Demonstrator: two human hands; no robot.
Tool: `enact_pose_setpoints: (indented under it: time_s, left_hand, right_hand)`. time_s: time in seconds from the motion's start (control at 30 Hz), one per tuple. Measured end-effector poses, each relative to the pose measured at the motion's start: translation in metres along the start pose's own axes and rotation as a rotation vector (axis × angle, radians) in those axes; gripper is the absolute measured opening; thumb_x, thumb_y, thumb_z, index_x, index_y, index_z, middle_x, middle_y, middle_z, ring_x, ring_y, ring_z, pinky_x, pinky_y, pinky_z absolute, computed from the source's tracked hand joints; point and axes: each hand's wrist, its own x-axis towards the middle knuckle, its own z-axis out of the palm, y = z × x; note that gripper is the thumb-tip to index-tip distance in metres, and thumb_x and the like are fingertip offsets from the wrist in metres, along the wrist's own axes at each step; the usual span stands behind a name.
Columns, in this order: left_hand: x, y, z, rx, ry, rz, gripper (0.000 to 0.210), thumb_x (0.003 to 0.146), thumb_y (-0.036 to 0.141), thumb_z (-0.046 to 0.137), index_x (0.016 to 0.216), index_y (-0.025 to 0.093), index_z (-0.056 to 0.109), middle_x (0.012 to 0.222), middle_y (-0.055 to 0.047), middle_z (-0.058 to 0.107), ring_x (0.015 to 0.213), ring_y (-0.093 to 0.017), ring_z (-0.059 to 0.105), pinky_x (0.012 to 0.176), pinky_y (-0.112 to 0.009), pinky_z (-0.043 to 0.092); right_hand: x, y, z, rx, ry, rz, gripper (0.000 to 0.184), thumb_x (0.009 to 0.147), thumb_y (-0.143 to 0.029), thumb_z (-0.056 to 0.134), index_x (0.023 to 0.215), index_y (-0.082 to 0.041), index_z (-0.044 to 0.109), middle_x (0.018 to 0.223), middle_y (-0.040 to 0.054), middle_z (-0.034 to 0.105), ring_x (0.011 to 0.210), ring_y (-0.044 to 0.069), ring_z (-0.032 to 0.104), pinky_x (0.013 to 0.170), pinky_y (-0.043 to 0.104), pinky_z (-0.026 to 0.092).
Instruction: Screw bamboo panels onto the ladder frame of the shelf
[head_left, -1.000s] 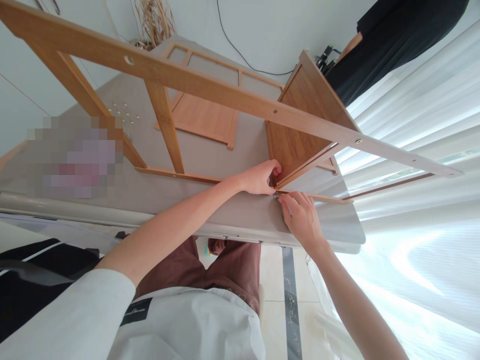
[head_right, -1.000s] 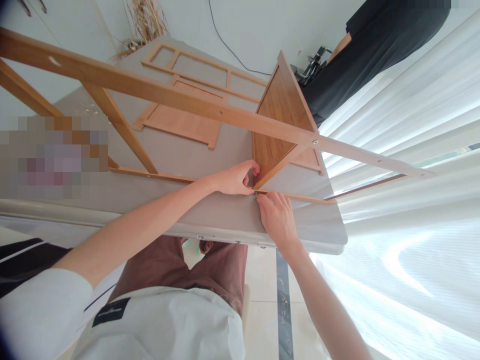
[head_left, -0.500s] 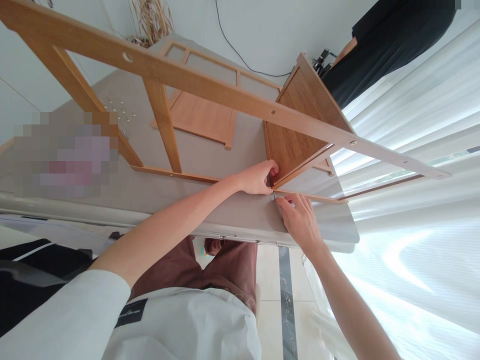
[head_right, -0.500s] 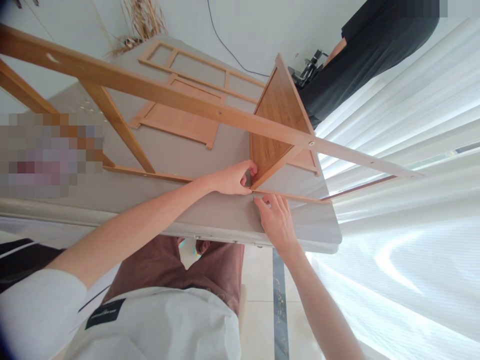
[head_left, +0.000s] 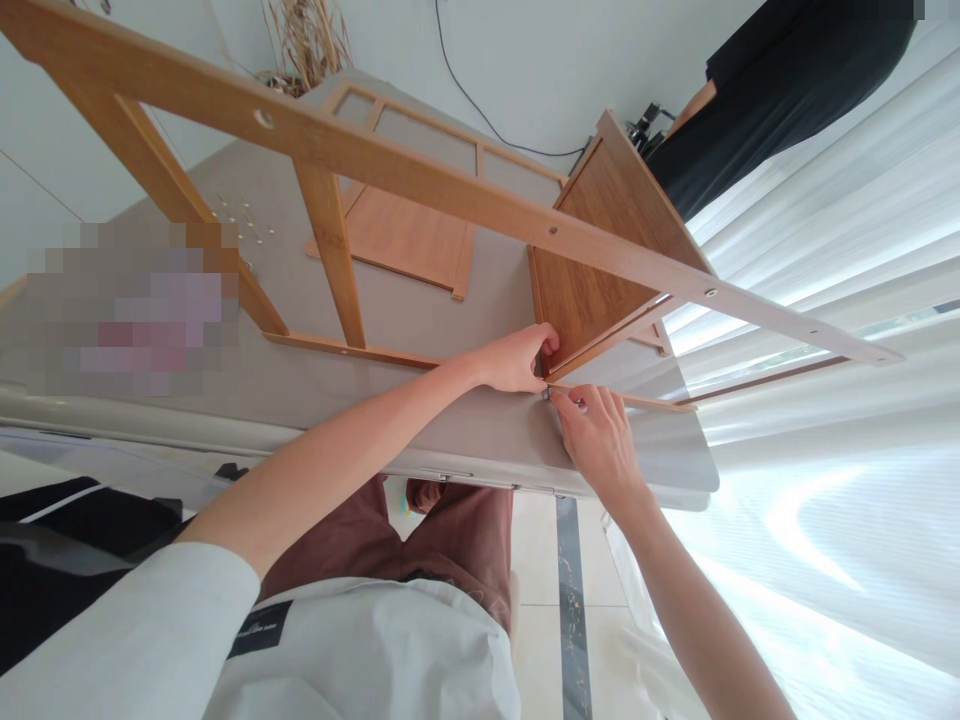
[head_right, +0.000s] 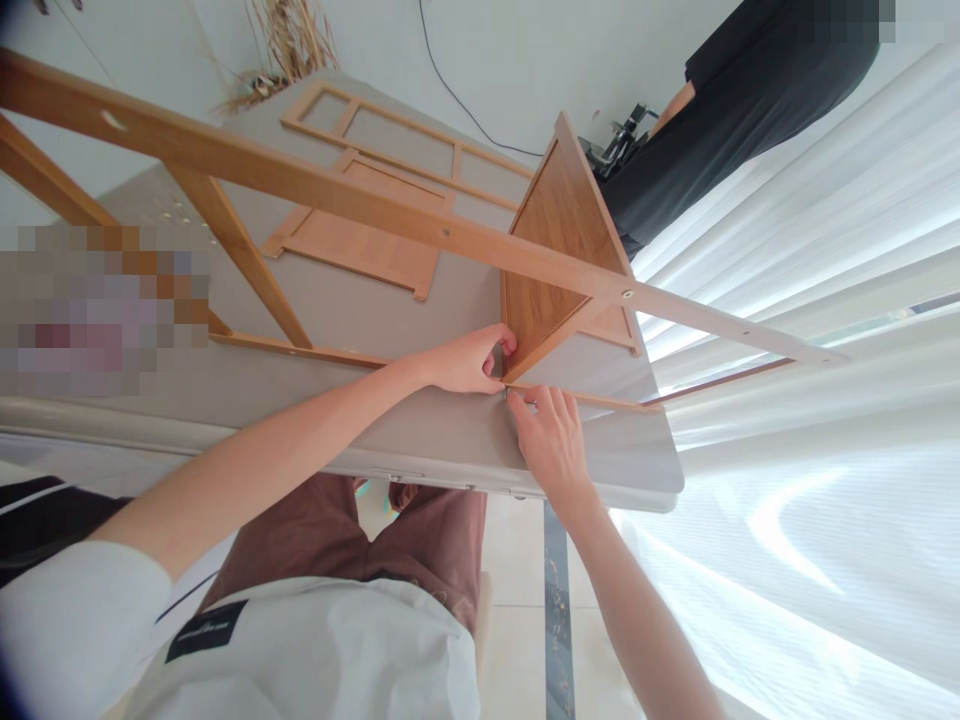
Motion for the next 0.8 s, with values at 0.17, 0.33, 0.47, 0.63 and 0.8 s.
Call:
enact_pose_setpoints:
  time_s: [0.17,0.33,0.47,0.63,0.8]
  left_hand:
    - [-0.0001,0.0001,0.0005,-0.010,0.002,0.004,0.051,0.067,0.021,0.071,0.110,0.020,0.043,0.118,-0.007,0.058,0.071,-0.010,0.054,0.066,-0.027,0.047]
    - [-0.0003,-0.0001,0.0003,-0.018,0.004,0.013,0.050,0.067,0.021,0.071,0.110,0.019,0.043,0.113,-0.006,0.059,0.069,-0.010,0.053,0.066,-0.028,0.046]
    - [-0.0001,-0.0001,0.0003,-0.012,0.001,0.006,0.050,0.067,0.021,0.071,0.109,0.019,0.044,0.112,-0.007,0.059,0.069,-0.011,0.054,0.066,-0.028,0.047]
    - [-0.0001,0.0008,0.0002,-0.010,0.012,0.020,0.049,0.068,0.022,0.071,0.109,0.019,0.043,0.114,-0.007,0.059,0.069,-0.010,0.054,0.067,-0.029,0.048]
    - [-0.0008,0.0028,-0.0010,0.000,-0.003,-0.008,0.049,0.068,0.022,0.072,0.109,0.020,0.044,0.102,-0.005,0.060,0.071,-0.013,0.056,0.067,-0.030,0.048]
  right_hand:
    - [0.0028,-0.0055,-0.0027,-0.037,0.014,0.003,0.028,0.092,-0.006,0.045,0.102,-0.021,0.065,0.095,0.0088,0.055,0.086,0.021,0.047,0.081,0.035,0.040]
    - [0.0023,-0.0056,-0.0010,0.058,0.038,0.079,0.023,0.097,-0.011,0.044,0.099,-0.021,0.065,0.097,0.0084,0.057,0.085,0.020,0.048,0.078,0.033,0.041]
    - [0.0015,-0.0046,0.0006,0.147,0.041,0.116,0.021,0.098,-0.016,0.046,0.097,-0.021,0.066,0.096,0.0084,0.059,0.088,0.020,0.051,0.079,0.033,0.042]
    - [0.0002,-0.0031,0.0018,0.194,0.026,0.082,0.020,0.100,-0.017,0.045,0.100,-0.022,0.065,0.091,0.0062,0.063,0.092,0.021,0.056,0.087,0.035,0.043]
    - [-0.0027,-0.0014,0.0039,0.180,0.041,0.078,0.022,0.099,-0.016,0.044,0.103,-0.022,0.065,0.097,0.0073,0.065,0.094,0.020,0.058,0.087,0.035,0.044]
